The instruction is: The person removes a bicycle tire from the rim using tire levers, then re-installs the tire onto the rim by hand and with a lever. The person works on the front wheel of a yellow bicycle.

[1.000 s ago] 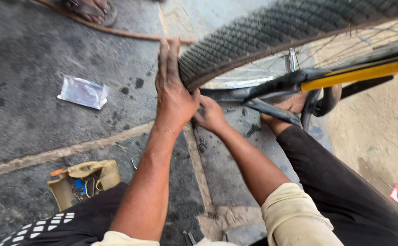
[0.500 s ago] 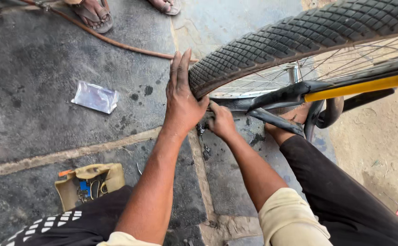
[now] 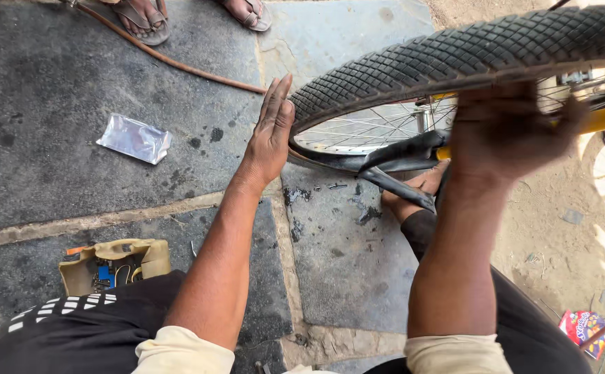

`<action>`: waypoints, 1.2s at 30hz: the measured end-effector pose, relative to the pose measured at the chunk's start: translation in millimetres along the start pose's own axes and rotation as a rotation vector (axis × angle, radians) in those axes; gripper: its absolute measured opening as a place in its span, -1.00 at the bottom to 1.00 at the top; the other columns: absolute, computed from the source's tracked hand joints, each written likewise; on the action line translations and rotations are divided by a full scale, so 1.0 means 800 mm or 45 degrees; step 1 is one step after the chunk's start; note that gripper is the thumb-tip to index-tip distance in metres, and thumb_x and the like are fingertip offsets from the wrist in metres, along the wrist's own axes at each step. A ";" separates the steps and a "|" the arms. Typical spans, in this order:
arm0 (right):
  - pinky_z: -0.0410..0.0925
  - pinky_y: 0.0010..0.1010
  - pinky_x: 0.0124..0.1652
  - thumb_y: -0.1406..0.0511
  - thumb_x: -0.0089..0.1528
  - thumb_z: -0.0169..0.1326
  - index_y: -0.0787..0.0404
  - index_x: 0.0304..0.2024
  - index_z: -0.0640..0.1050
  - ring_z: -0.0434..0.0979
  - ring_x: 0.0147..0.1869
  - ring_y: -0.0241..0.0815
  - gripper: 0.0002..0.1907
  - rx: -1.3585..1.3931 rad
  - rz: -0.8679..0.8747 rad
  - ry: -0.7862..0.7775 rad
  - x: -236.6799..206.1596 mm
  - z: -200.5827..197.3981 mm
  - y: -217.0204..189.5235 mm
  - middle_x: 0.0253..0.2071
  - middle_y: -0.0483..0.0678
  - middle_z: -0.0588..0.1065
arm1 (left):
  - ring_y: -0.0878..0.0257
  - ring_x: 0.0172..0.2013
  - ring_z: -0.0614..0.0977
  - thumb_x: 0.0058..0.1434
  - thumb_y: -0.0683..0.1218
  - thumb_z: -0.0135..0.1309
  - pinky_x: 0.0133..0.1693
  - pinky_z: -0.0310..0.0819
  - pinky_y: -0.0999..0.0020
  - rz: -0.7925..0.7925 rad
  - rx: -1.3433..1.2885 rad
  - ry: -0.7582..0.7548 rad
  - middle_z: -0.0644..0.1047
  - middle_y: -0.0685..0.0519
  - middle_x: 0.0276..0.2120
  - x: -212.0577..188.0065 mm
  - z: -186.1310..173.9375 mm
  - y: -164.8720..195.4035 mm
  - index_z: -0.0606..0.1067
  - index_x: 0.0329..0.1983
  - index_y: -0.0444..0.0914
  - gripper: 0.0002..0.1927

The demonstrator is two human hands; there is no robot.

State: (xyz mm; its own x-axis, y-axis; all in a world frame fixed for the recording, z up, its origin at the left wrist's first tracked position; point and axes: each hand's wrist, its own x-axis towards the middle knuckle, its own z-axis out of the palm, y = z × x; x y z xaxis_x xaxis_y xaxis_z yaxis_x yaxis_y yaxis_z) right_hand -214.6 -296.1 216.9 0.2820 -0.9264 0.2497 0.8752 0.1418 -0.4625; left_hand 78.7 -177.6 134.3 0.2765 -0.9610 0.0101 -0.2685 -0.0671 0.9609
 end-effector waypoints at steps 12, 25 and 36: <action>0.36 -0.43 -0.12 0.30 0.24 0.18 0.14 -0.19 0.54 0.46 -0.15 -0.25 -0.88 -1.064 0.549 0.454 -0.092 -0.068 0.283 -0.26 -0.13 0.51 | 0.05 0.59 -0.06 0.49 0.36 -0.48 0.51 -0.21 0.12 0.044 -0.161 -0.044 0.02 -0.04 0.59 0.001 -0.004 -0.008 0.04 0.59 -0.08 -0.27; 0.41 -0.32 0.14 0.21 0.39 0.04 0.27 0.10 0.55 0.54 0.05 -0.15 -0.67 -0.695 0.048 0.470 -0.036 0.086 0.144 -0.01 0.07 0.57 | 0.03 0.62 -0.02 0.56 0.36 -0.45 0.58 -0.10 0.14 0.179 -0.471 0.237 -0.01 -0.07 0.63 -0.010 -0.011 -0.030 -0.04 0.63 -0.13 -0.25; 0.41 -0.26 0.25 0.23 0.35 0.17 0.09 -0.01 0.62 0.59 0.11 -0.23 -0.82 0.050 -0.075 0.103 -0.056 0.027 0.165 -0.03 -0.17 0.62 | 0.03 0.63 -0.02 0.53 0.39 -0.60 0.59 -0.16 -0.05 0.184 0.051 0.113 0.01 0.04 0.62 -0.014 0.011 -0.025 0.07 0.61 0.04 -0.29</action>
State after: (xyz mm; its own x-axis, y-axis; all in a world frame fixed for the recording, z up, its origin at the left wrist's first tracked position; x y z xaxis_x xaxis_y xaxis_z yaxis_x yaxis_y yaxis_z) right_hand -103.0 -228.2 162.8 0.1986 -0.9584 0.2051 0.9046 0.0987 -0.4147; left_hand 72.6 -168.0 112.8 0.3118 -0.9341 0.1736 -0.3473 0.0580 0.9360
